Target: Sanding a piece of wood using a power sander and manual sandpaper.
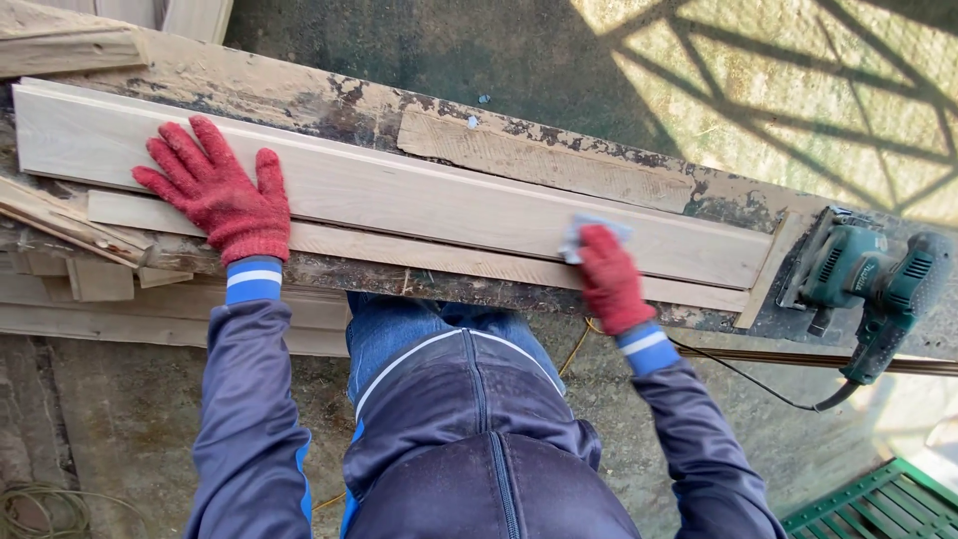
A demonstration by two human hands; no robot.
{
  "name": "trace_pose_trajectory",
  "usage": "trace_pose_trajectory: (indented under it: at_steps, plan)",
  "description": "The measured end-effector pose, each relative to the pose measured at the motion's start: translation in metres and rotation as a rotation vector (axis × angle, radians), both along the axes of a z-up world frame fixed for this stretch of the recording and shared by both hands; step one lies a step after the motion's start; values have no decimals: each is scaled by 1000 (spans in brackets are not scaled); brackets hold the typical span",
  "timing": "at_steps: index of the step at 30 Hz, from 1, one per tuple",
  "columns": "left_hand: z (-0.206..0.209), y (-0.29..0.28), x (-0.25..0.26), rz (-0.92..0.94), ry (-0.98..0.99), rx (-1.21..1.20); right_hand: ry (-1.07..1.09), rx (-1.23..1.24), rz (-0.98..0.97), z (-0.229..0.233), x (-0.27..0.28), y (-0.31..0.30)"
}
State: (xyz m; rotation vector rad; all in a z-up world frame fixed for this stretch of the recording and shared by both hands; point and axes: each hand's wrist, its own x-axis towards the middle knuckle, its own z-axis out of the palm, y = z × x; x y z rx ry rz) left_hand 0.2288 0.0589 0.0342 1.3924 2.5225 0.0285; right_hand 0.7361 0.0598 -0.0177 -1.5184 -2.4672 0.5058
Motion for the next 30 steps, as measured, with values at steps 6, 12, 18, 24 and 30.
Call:
trace_pose_trajectory:
  at_steps: [6, 12, 18, 24, 30]
  plan:
    - [-9, -10, -4, -31, 69, 49, 236, 35, 424, 8, -234, 1]
    - [-9, -4, -5, -56, 90, 61, 177, 112, 461, -16, -269, 20]
    - [0, 0, 7, 80, 90, 17, 297, 117, 11, -31, -98, 73]
    - [1, 2, 6, 75, 102, -27, -32, -83, 7, -13, -122, 95]
    - [-4, -2, 2, 83, 105, -4, -16, 169, 242, 13, -254, 96]
